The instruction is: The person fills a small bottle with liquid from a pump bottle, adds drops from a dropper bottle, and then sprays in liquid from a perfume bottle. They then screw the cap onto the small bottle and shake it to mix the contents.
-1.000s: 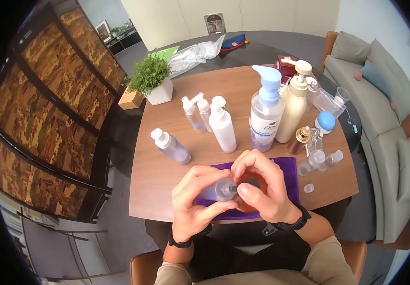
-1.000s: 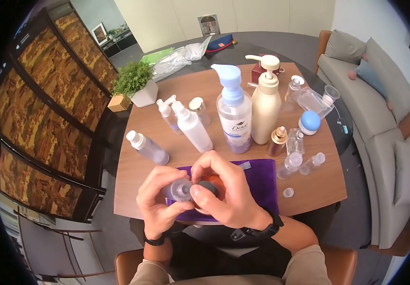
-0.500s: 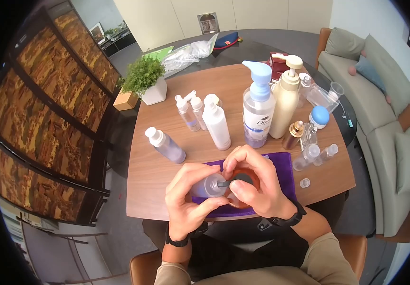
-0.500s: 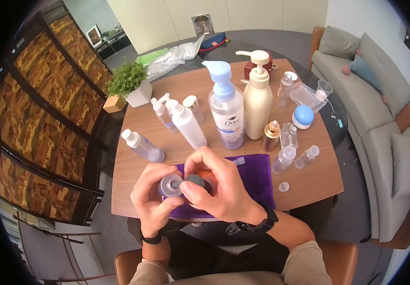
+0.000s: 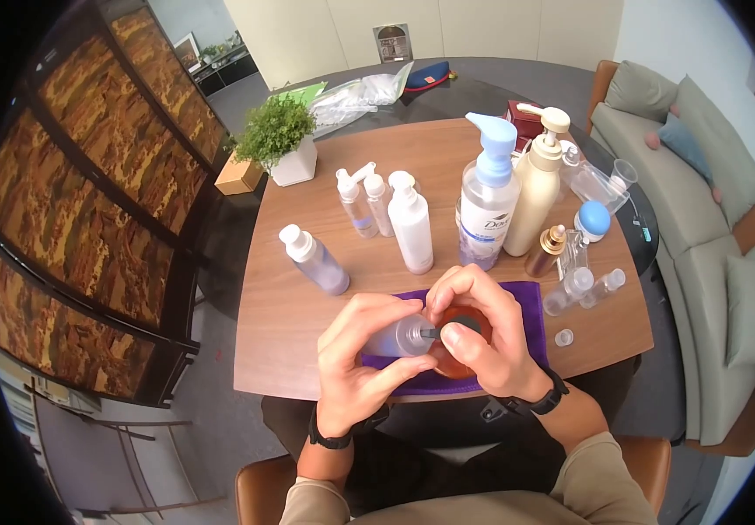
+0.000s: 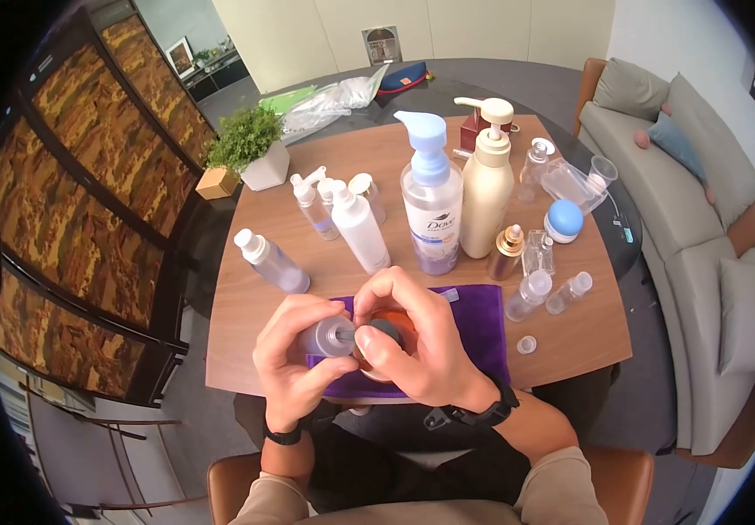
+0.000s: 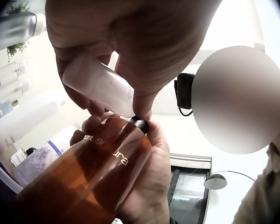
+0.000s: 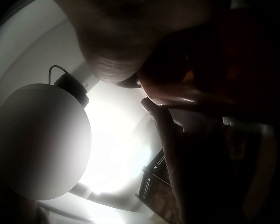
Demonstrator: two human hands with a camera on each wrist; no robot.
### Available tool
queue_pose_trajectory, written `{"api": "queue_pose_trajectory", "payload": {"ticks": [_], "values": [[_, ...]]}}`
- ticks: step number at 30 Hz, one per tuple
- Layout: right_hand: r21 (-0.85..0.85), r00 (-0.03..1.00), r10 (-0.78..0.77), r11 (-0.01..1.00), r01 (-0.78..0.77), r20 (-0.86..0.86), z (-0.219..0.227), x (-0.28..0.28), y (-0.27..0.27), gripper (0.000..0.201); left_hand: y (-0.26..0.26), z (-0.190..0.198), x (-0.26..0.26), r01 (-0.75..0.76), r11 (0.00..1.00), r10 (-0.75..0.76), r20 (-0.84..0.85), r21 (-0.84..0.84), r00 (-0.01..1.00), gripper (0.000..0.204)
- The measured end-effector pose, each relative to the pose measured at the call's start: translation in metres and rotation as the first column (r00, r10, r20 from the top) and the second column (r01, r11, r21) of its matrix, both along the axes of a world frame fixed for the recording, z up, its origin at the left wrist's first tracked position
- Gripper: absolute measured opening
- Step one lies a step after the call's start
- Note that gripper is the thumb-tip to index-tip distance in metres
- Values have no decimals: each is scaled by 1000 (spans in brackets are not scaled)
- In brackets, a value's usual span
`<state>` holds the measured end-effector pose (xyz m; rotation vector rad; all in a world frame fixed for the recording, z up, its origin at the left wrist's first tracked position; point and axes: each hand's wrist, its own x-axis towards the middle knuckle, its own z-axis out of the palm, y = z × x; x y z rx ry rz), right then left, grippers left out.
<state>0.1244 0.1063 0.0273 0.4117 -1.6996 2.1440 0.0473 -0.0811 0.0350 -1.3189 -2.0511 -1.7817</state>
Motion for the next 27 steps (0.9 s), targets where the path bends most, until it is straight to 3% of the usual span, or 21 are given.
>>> {"api": "queue_pose_trajectory", "payload": {"ticks": [10,13,16,21,27], "values": [[14,1000,-18,1000,18,-23,0,0,-1,18,-3,-3,-2,15,1000,-16,-9,-12,1000,61],[-25,999,19,1000,-18,45,0,0,0,19,-3,-3,-2,14,1000,-14,5,-4,1000,60],[88,995,-57,994,65,-86,-4,-4,0,19,-2,0,-1,-7,1000,7,4,17,1000,55],[-5,1000,13,1000,-13,13,0,0,0,18,-3,0,0,-4,1000,4,14,20,1000,55],[-27,1000,9,1000,-10,-20,1,0,-2,17,-4,2,-1,-2,1000,2,-8,-7,1000,54]]}}
